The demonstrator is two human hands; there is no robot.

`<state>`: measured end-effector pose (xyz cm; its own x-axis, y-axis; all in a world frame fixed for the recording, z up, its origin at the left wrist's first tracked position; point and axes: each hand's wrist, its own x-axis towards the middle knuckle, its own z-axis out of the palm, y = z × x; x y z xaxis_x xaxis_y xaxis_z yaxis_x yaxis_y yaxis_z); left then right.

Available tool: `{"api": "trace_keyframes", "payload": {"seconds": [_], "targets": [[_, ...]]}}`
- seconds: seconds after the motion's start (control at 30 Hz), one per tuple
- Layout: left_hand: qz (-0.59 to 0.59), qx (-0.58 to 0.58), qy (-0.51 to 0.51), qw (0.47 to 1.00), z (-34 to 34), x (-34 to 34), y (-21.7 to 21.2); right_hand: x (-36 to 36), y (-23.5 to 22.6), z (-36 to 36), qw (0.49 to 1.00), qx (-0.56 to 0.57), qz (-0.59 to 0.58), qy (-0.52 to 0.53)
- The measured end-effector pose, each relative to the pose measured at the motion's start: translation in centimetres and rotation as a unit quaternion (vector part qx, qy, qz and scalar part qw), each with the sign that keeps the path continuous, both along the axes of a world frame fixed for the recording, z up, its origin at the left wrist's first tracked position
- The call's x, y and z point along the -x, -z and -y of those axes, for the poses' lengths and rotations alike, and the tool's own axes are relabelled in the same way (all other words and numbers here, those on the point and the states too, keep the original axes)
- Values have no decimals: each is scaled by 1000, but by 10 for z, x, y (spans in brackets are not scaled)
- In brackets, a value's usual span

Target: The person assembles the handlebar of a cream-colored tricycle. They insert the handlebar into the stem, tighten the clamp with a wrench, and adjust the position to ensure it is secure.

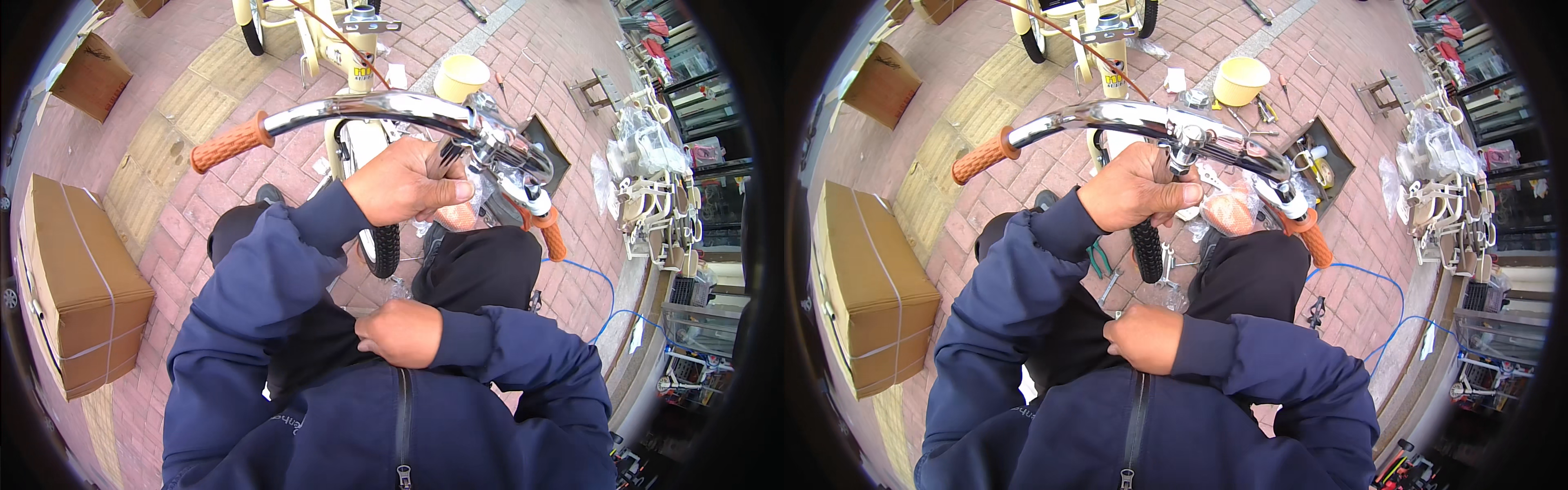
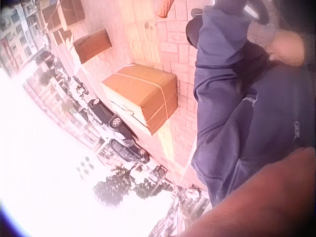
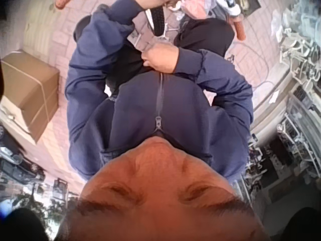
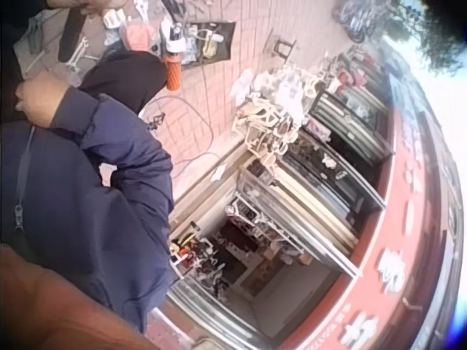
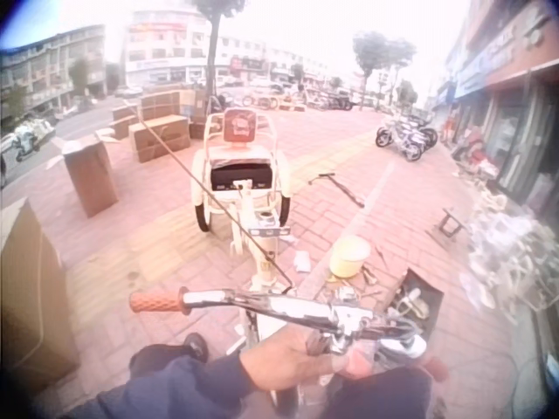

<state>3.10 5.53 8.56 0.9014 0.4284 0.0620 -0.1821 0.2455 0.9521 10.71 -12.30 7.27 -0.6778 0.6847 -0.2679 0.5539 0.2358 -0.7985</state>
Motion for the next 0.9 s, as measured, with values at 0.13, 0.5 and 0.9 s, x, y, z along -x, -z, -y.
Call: {"api": "trace_keyframes", "payload": {"seconds": [0.13, 0.5, 0.9], "targets": [[-40, -12, -16, 999, -13, 20, -9, 52, 182, -5, 969, 79, 230, -38], [-14, 195, 60, 979, -26, 82, 22, 121, 385, -33, 968, 123, 218, -5], [-39, 35, 12, 999, -17, 82, 3, 145, 392, -81, 970, 139, 199, -7]]}}
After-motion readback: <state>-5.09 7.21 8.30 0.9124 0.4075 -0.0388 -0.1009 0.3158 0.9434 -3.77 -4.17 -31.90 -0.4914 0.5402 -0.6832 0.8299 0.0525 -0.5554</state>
